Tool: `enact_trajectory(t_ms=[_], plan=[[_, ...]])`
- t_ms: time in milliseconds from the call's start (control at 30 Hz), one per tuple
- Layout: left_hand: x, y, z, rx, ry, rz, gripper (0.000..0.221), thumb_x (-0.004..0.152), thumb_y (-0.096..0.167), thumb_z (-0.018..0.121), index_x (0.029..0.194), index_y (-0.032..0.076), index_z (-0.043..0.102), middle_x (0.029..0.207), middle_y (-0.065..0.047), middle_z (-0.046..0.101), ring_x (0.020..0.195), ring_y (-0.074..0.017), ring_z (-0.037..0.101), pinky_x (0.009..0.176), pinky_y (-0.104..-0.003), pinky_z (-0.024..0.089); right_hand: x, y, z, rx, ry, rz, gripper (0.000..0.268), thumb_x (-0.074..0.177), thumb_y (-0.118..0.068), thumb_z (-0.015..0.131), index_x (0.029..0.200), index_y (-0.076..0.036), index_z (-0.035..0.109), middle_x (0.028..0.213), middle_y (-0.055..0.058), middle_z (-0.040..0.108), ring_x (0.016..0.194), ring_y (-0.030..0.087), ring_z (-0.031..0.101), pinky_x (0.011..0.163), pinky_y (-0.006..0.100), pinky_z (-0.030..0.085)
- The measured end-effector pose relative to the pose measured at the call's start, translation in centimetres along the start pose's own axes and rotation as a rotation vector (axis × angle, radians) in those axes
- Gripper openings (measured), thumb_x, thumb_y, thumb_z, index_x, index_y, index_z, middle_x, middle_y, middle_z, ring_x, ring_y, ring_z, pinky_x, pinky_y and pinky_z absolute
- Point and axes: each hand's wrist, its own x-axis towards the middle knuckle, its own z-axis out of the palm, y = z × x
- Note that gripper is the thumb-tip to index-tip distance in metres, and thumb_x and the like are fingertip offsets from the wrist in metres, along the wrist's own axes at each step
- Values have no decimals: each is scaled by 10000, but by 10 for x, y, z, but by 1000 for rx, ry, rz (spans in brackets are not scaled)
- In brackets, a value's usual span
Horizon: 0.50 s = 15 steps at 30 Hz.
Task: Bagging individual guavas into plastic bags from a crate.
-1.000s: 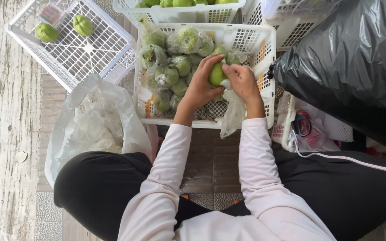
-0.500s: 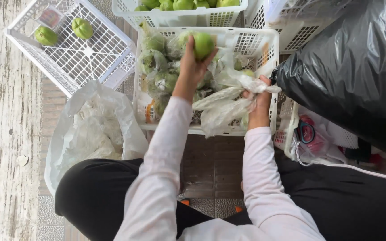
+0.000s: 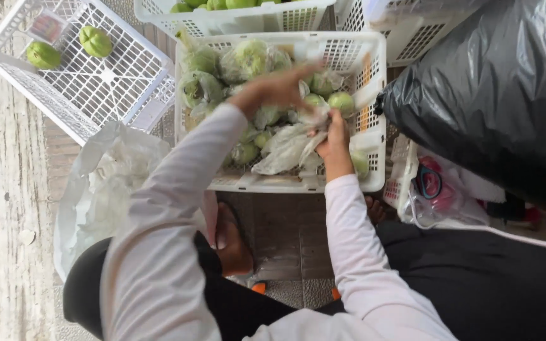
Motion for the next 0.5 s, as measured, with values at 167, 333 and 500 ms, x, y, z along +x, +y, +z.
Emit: enact_trajectory(t_ms=[167,333,500], plan=[[-53,-84,81,205,78,374,875,625,29,863,1366,59,400,1165,-195,703,1017,-385,695,828,-454,565,5,46,1,-134,-205,229,195,998,-161,616,1058,10,686,1028,162,727,883,246,690,766,363,560],[-103,-111,57,499,289,272,183,859,53,634,1024,4,571,836,-228,700,749,-475,680,628,-557,520,-68,29,52,-549,-499,273,159,979,-113,595,983,6,701,904,100,689,677,146,619,534,247,485],[-155,-139,-32,517,487,413,134,820,-62,559,895,-48,670,762,-206,682,579,-370,613,608,-479,508,-91,-15,79,-576,-547,308,299,973,-190,583,1253,-91,544,1091,181,661,967,346,684,684,436,619]])
